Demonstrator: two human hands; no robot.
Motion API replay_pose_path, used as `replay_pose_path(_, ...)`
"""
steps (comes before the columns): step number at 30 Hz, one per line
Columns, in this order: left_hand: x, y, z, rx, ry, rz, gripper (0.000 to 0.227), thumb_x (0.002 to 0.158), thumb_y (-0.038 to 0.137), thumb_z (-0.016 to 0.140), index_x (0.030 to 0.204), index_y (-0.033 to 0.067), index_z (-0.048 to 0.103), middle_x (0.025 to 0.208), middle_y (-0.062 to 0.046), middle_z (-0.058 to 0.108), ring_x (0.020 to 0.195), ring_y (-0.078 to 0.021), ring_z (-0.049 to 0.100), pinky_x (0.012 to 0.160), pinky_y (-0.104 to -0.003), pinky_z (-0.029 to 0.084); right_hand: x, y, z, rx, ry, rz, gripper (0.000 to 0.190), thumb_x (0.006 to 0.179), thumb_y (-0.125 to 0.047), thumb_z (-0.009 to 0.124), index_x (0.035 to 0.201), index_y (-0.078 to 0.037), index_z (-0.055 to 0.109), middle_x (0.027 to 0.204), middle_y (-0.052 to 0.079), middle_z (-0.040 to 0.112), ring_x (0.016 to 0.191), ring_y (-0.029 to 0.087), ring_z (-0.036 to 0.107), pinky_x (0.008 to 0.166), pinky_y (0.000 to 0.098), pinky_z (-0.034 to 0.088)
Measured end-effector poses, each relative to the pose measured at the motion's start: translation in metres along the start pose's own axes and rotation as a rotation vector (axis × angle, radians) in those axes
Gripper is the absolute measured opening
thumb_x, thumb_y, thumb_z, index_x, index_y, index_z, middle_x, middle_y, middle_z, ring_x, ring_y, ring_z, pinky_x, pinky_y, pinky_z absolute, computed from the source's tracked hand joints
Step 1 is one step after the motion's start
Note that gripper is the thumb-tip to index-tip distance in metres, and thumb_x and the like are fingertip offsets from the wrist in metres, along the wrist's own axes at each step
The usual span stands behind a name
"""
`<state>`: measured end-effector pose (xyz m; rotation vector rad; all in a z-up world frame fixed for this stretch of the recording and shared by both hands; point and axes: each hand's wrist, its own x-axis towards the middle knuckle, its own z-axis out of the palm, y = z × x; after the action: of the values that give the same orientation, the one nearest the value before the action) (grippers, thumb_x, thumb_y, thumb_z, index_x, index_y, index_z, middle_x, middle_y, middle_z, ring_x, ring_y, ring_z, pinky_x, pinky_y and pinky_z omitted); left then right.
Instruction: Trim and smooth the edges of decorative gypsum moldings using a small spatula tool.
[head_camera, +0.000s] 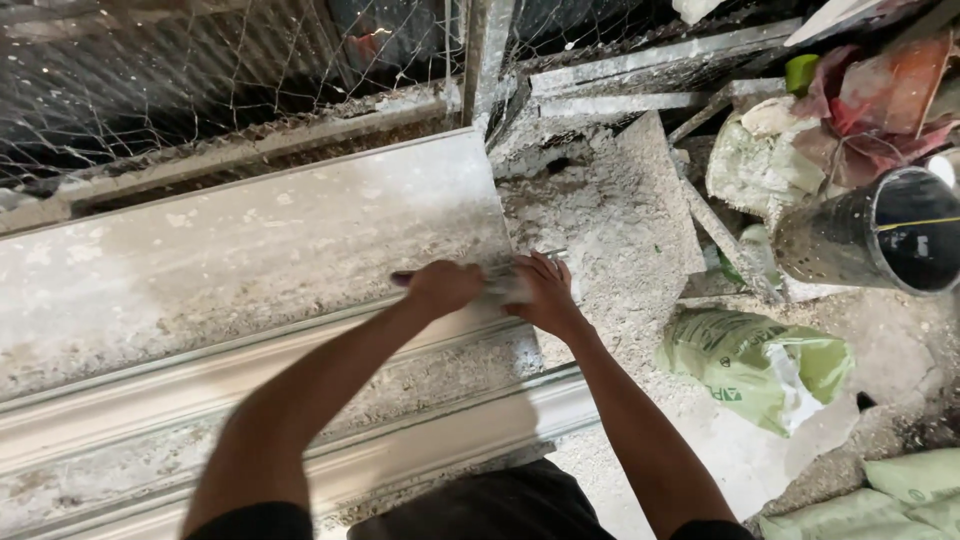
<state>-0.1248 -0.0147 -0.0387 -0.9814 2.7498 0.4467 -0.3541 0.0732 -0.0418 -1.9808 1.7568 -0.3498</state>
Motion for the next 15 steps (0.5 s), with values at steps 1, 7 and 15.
replay_pose_path(1, 0.015, 0.007, 0.007, 0.041, 0.067, 0.031, 0.013, 0.094, 0.016, 0.051, 0.101, 0.0093, 0.059, 0.083, -0.015, 0.073, 0.08, -0.0383, 0.076, 0.074, -0.051, 0.058, 0.0, -0.007, -0.006, 0.058, -0.017, 0.026, 0.07, 0.079, -0.052, 0.084, 0.133, -0.015, 0.056, 0.153, 0.005, 0.05, 0.151, 0.029, 0.034, 0.125, 0.0609, 0.012)
replay_pose_path(7, 0.013, 0.006, 0.006, 0.167, 0.188, 0.113, 0.007, 0.093, 0.013, 0.057, 0.095, 0.0104, 0.063, 0.079, -0.011, 0.073, 0.076, -0.033, 0.076, 0.07, -0.047, 0.059, -0.003, -0.003, -0.022, 0.007, -0.021, 0.009, 0.073, 0.079, -0.049, 0.083, 0.139, -0.018, 0.056, 0.155, 0.006, 0.047, 0.149, 0.04, 0.034, 0.12, 0.0688, 0.021)
replay_pose_path(15, 0.025, 0.028, -0.003, 0.052, 0.172, 0.117, 0.01, 0.093, 0.006, 0.056, 0.092, 0.0074, 0.066, 0.08, -0.009, 0.072, 0.075, -0.0345, 0.076, 0.067, -0.05, 0.059, -0.007, 0.033, -0.002, -0.069, 0.036, 0.056, 0.072, 0.076, -0.055, 0.083, 0.138, -0.025, 0.06, 0.162, -0.009, 0.04, 0.155, 0.037, 0.019, 0.122, 0.0679, 0.02)
